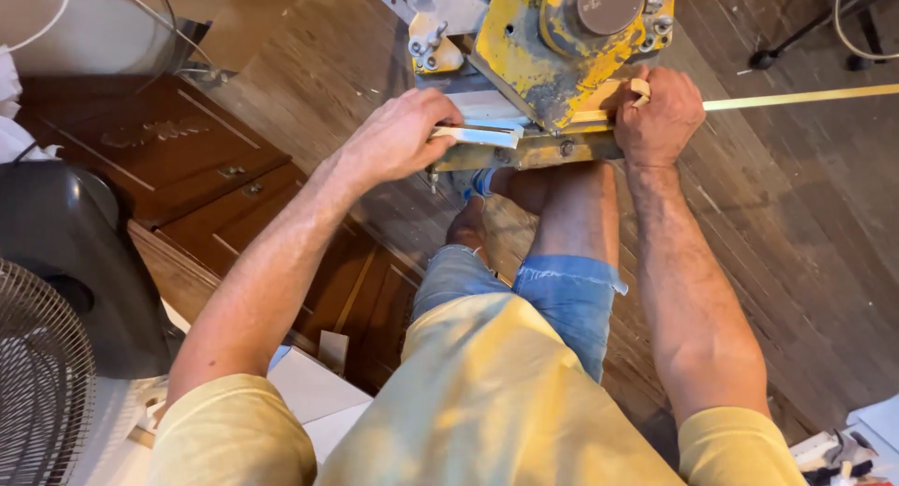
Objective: Measuring and marking wooden strips for precision trimming using a tape measure and pencil in a workshop.
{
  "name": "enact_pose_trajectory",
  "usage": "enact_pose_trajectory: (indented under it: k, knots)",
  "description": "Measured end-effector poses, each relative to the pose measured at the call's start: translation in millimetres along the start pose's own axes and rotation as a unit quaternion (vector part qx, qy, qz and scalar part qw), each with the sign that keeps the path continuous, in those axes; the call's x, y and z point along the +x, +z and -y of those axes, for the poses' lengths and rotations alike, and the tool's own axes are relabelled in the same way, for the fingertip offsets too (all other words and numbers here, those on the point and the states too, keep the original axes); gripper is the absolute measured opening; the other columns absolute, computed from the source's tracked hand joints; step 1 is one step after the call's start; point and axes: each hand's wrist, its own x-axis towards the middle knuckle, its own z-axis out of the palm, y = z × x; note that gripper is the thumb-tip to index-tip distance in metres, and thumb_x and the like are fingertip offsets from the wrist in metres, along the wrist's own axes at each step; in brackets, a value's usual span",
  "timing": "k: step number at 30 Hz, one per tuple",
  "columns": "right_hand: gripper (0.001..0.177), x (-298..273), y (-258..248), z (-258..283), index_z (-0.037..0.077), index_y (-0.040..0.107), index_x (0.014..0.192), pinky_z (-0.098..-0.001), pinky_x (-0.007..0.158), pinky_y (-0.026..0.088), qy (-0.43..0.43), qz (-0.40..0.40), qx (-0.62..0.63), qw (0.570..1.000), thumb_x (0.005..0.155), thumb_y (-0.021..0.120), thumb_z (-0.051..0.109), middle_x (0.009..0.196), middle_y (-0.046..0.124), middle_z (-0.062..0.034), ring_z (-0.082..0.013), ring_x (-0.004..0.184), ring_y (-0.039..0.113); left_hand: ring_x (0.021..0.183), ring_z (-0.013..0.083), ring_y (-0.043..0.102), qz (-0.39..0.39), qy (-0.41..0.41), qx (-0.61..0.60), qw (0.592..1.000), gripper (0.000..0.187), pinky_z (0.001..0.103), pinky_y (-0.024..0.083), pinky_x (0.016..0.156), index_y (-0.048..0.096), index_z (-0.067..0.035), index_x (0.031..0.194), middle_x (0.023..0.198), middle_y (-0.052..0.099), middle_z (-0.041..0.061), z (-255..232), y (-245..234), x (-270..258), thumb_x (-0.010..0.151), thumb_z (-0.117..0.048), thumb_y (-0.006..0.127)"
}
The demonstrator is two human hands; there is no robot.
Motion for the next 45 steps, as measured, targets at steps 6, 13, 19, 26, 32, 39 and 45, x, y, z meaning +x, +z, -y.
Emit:
enact_pose_trajectory:
  k: [6,13,19,26,32,39,45]
  knots:
    - [0.038,-0.4,-3.6,-0.9,0.010,0.056,0.075,-0.0400,0.058,0.051,0.012,0.006,0.005,1.000,0.111,0.061,0.020,0.063,0.051,-0.0092,-0.0330,0.061,0.062,0.111,0.0224,0.060,-0.210,0.178,0.192,0.942,0.025,0.039,0.048,0.091,0.060,-0.014,0.110,0.111,0.060,0.003,40.6,49.0,-4.3,0.094,-0.032,0.066]
    - [0.025,-5.8,4.1,-6.2,0.010,0.042,0.074,-0.0447,0.054,0.032,0.017,0.021,-0.044,0.999,0.085,0.064,0.009,0.068,0.052,-0.0077,-0.0303,0.061,0.049,0.102,0.0260,0.064,-0.244,0.195,0.283,0.907,0.033,0.040,0.050,0.085,0.068,-0.006,0.108,0.113,0.065,0.010,21.5,36.0,-13.0,0.082,-0.017,0.085]
    - [0.013,4.5,-4.0,4.8,0.012,0.054,0.076,-0.0428,0.062,0.051,-0.008,0.007,-0.022,1.000,0.084,0.064,0.008,0.066,0.050,-0.0113,-0.0368,0.065,0.061,0.104,0.0268,0.065,-0.254,0.108,0.101,0.956,0.027,0.041,0.052,0.084,0.068,-0.012,0.110,0.115,0.062,0.003,52.4,29.3,-10.3,0.086,-0.022,0.076]
    - [0.015,7.0,-7.8,11.5,0.010,0.058,0.077,-0.0424,0.065,0.051,0.017,0.030,-0.021,0.999,0.089,0.066,0.010,0.065,0.054,-0.0118,-0.0358,0.068,0.064,0.101,0.0370,0.070,-0.157,-0.010,-0.145,0.977,0.025,0.046,0.054,0.087,0.078,-0.014,0.106,0.108,0.072,0.014,79.1,-3.4,-9.2,0.083,-0.024,0.081]
    - [0.032,13.5,-12.1,5.2,0.015,0.059,0.071,-0.0391,0.068,0.050,0.020,0.064,-0.019,0.998,0.101,0.069,0.018,0.062,0.056,-0.0075,-0.0313,0.068,0.066,0.103,0.0371,0.071,-0.092,-0.048,-0.154,0.983,0.027,0.046,0.054,0.091,0.080,-0.015,0.108,0.111,0.074,0.016,89.1,-17.2,2.6,0.084,-0.027,0.081]
    - [0.043,12.3,-24.1,-24.1,0.010,0.054,0.068,-0.0419,0.067,0.049,0.037,0.084,-0.012,0.996,0.107,0.070,0.020,0.060,0.054,-0.0132,-0.0362,0.066,0.065,0.105,0.0267,0.071,-0.060,-0.083,-0.154,0.983,0.028,0.039,0.054,0.094,0.080,-0.023,0.113,0.115,0.073,0.009,92.3,-16.1,5.9,0.086,-0.031,0.082]
    - [0.043,-24.6,-51.7,-53.1,0.010,0.055,0.076,-0.0405,0.072,0.046,0.044,0.007,0.085,0.995,0.118,0.060,0.019,0.070,0.051,-0.0101,-0.0341,0.070,0.058,0.106,0.0271,0.069,-0.044,-0.062,-0.167,0.983,0.026,0.039,0.054,0.095,0.080,-0.024,0.117,0.115,0.070,0.009,110.7,-5.3,14.9,0.092,-0.032,0.077]
